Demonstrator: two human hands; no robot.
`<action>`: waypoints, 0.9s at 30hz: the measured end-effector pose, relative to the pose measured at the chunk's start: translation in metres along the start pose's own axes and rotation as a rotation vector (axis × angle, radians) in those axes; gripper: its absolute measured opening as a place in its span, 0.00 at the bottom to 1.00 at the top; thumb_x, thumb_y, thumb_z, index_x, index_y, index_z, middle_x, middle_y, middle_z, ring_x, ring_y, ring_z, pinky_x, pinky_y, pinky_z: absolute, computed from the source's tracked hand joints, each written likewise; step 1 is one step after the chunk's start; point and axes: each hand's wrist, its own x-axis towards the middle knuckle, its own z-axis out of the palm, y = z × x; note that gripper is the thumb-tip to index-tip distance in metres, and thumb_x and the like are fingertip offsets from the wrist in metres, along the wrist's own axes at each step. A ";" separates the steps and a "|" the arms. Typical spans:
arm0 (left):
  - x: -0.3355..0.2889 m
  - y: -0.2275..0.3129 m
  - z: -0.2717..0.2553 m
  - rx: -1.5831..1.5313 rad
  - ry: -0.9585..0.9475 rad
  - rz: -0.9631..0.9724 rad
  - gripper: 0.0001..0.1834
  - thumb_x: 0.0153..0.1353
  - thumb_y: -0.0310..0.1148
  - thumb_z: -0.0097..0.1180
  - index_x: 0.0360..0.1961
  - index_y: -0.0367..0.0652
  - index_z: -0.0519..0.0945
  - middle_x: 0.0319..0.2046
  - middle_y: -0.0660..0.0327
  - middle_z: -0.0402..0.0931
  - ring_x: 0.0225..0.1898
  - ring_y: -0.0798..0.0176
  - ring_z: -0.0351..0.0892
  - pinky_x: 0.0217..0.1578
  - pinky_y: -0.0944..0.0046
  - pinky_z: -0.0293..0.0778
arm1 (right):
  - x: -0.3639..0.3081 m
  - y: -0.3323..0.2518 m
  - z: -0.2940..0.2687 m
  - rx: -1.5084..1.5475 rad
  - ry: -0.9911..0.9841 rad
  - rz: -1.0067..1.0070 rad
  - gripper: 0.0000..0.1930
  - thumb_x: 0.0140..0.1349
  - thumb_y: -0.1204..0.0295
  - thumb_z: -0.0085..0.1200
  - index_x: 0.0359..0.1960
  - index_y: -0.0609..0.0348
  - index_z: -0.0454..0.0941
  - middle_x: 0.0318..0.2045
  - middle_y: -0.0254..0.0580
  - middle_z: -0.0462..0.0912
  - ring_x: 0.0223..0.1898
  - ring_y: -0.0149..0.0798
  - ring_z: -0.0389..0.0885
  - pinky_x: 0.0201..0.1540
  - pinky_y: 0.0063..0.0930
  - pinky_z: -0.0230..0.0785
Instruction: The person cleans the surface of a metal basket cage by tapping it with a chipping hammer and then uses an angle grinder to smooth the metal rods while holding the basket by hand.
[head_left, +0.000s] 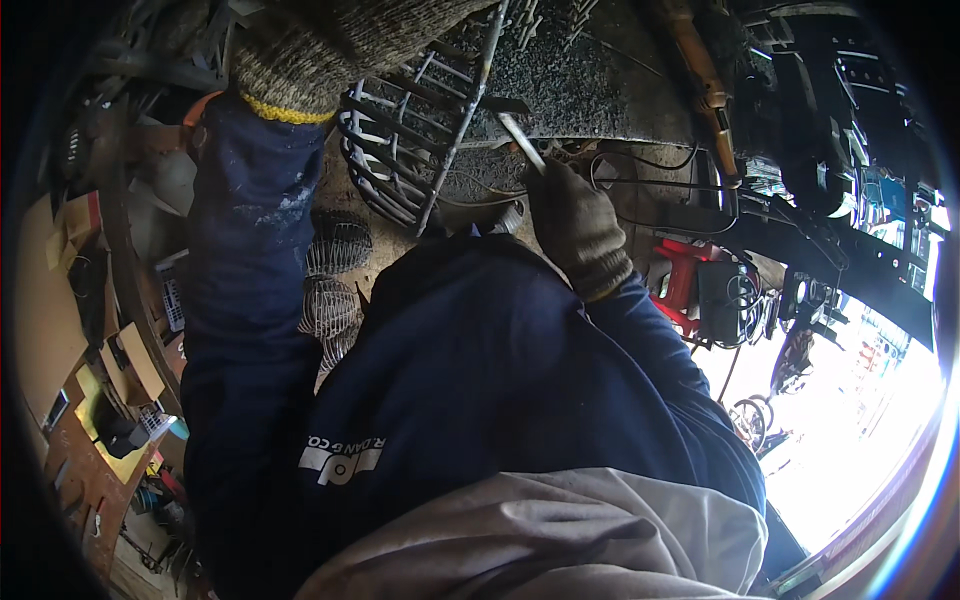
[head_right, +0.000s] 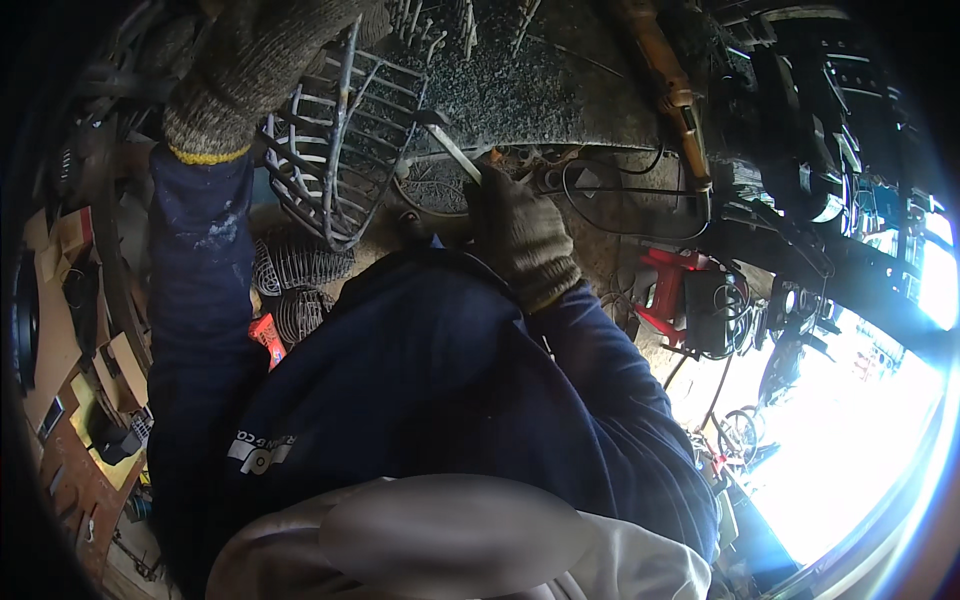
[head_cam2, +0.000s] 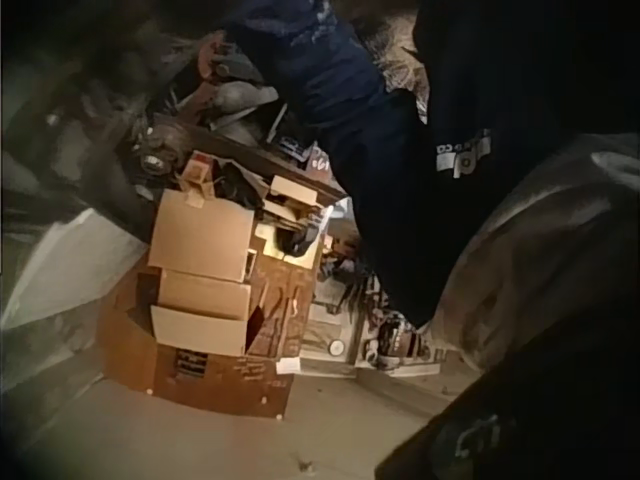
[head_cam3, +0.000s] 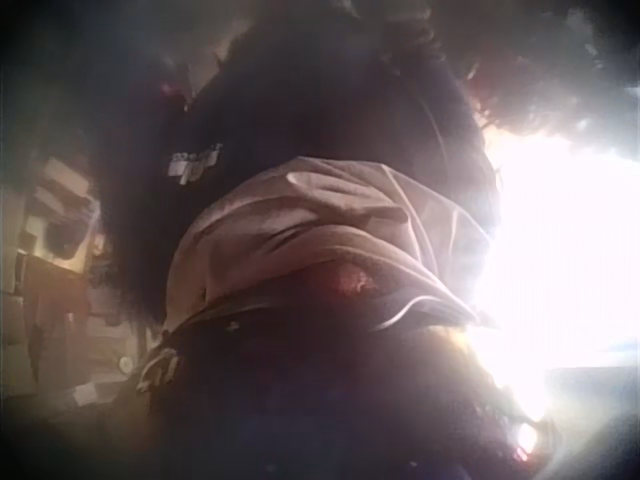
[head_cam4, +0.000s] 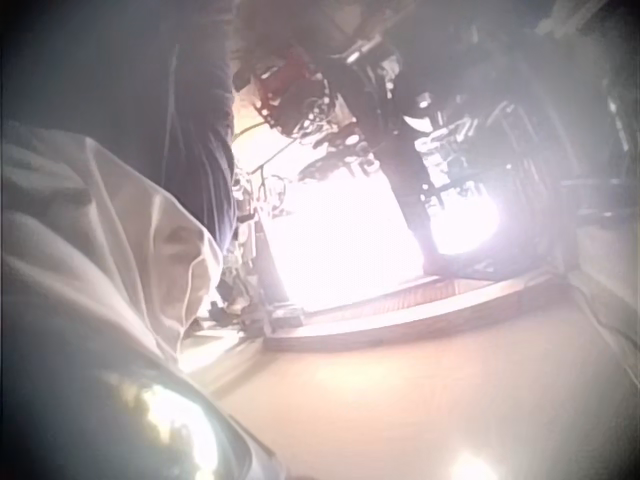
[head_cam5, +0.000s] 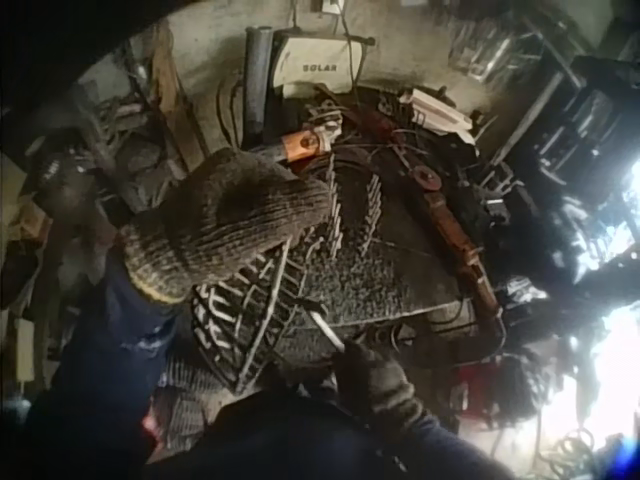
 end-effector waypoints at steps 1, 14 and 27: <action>-0.007 -0.008 0.018 0.046 0.207 0.035 0.22 0.69 0.43 0.64 0.53 0.36 0.85 0.46 0.54 0.88 0.48 0.65 0.87 0.50 0.65 0.82 | 0.005 0.017 0.016 0.009 0.067 -0.120 0.15 0.74 0.60 0.52 0.50 0.59 0.77 0.34 0.51 0.84 0.36 0.57 0.86 0.36 0.48 0.77; -0.010 -0.004 0.018 0.054 0.218 0.009 0.20 0.70 0.40 0.63 0.53 0.34 0.84 0.48 0.53 0.87 0.51 0.62 0.86 0.52 0.65 0.82 | -0.001 0.001 -0.002 0.198 0.187 -0.165 0.11 0.74 0.62 0.51 0.46 0.55 0.79 0.36 0.49 0.84 0.42 0.58 0.84 0.41 0.49 0.77; -0.007 -0.011 0.021 0.002 0.212 0.087 0.20 0.69 0.39 0.63 0.53 0.33 0.83 0.48 0.52 0.87 0.50 0.62 0.87 0.53 0.64 0.82 | 0.006 0.013 0.013 0.066 0.112 -0.139 0.09 0.75 0.65 0.49 0.47 0.56 0.77 0.35 0.48 0.81 0.37 0.56 0.84 0.35 0.48 0.75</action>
